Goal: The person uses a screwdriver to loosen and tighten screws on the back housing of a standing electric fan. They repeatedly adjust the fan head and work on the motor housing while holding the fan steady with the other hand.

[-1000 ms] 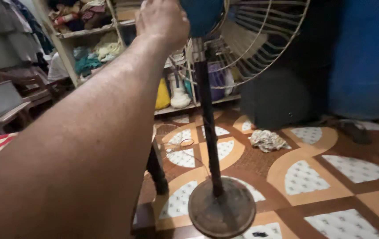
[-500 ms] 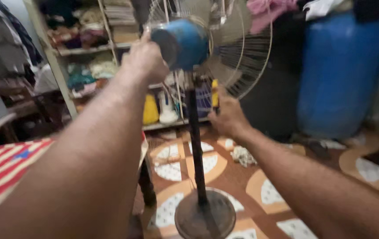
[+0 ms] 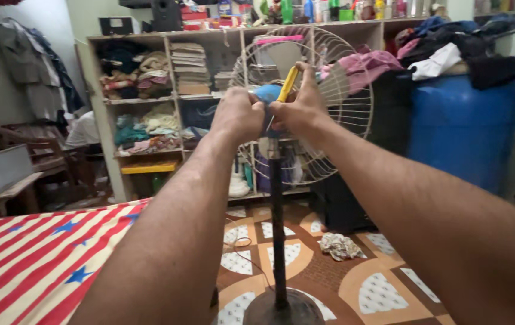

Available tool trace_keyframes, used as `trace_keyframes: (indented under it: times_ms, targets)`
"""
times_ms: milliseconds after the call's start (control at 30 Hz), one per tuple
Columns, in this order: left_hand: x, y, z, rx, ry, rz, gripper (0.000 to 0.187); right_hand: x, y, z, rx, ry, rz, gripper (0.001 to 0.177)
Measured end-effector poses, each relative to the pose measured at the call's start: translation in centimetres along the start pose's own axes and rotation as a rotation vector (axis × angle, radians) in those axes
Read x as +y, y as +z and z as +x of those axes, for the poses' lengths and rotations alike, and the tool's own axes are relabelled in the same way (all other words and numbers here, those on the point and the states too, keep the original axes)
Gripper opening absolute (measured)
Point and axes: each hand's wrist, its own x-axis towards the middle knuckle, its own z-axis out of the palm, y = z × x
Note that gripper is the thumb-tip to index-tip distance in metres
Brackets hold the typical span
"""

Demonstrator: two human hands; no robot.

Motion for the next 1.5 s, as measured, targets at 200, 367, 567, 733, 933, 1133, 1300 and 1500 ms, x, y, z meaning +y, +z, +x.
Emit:
trace_keyframes:
  times_ms: [200, 367, 567, 733, 933, 1133, 1300, 1500]
  targets:
    - [-0.1, -1.4, 1.2, 0.121, -0.144, -0.148, 0.029, -0.7, 1.9, 0.9, -0.094, 0.021, 0.059, 0.103]
    - [0.7, -1.6, 0.6, 0.144, -0.209, -0.134, 0.032, -0.2, 2.3, 0.8, -0.078, -0.008, -0.018, 0.097]
    - [2.3, -0.5, -0.6, 0.11, -0.324, -0.212, 0.024, 0.9, 1.3, -0.4, -0.115, 0.099, 0.089, 0.098]
    - [4.7, 1.6, -1.8, 0.024, -0.419, -0.381, 0.023, 2.9, -2.2, -2.4, -0.141, 0.215, 0.246, 0.104]
    - [6.8, 3.4, -0.9, 0.074, -0.369, -0.132, 0.023, 5.7, -3.4, -2.7, -0.093, 0.227, 0.397, 0.099]
    - [8.3, 5.1, -1.4, 0.052, -0.377, 0.107, 0.026, 7.3, -4.3, -1.8, 0.056, 0.29, 0.598, 0.086]
    - [10.9, 7.4, -2.2, -0.008, -0.387, 0.156, 0.026, 8.7, -7.3, -2.1, 0.111, 0.355, 0.636, 0.083]
    - [12.5, 10.2, -2.5, 0.043, -0.351, 0.109, 0.02, 10.2, -11.3, -2.7, -0.034, 0.325, 0.637, 0.016]
